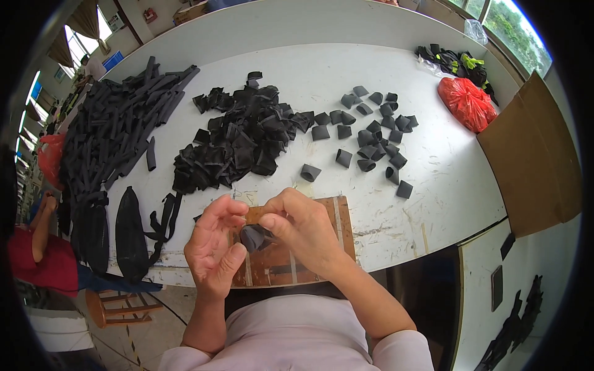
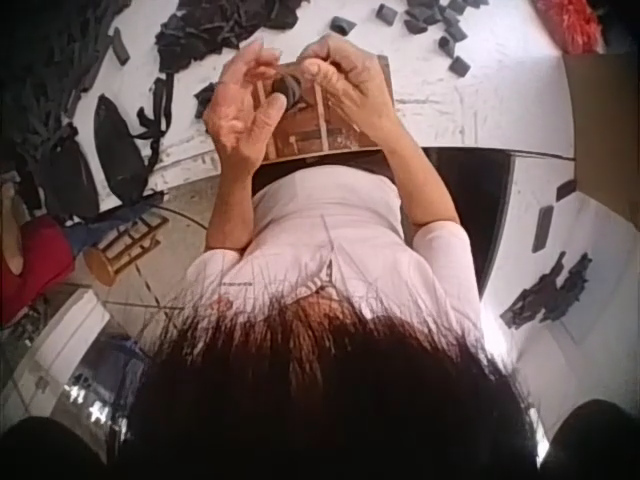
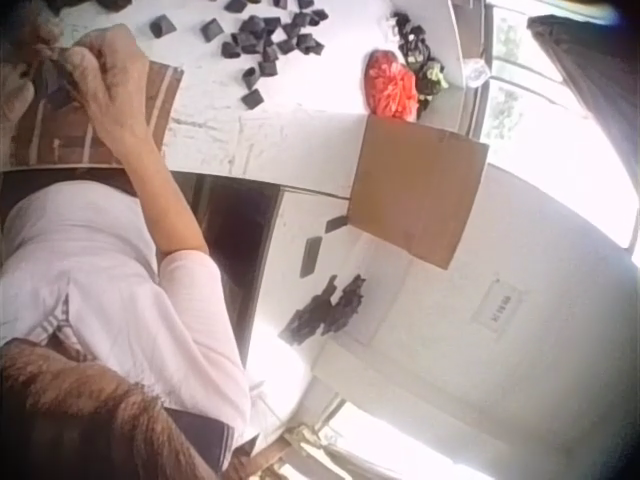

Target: Applying glue to small black foam components using a wooden stick at a workbench.

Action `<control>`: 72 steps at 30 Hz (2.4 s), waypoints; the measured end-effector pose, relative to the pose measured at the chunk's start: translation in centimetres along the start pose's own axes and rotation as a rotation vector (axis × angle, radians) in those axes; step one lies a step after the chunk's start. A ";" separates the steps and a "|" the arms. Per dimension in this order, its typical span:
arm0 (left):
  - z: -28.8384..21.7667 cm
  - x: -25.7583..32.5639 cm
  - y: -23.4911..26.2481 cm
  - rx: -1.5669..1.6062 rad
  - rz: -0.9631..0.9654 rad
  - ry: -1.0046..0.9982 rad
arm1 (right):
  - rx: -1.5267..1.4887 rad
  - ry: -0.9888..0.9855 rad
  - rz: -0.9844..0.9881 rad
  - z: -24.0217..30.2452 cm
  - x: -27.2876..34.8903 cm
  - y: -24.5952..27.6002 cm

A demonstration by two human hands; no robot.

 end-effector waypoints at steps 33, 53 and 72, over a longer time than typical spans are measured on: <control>13.3 5.0 -0.1 -1.079 0.199 0.042 | -0.142 -0.191 -0.360 -3.3 4.4 2.6; 7.0 9.0 -1.3 0.628 0.339 0.734 | -0.698 -0.463 -0.102 -5.1 6.0 -2.3; 4.9 6.3 -0.3 -0.144 0.445 0.468 | 0.669 0.044 -0.238 -0.4 4.5 -0.6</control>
Point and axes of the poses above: each hand's wrist, its own x-axis away from the middle knuckle, its own y-axis out of the back of the hand, z = x × y, the point moved 7 cm from there along -x, towards the middle knuckle, and after that the axes turned 15 degrees about -x, right-handed, at the moved point
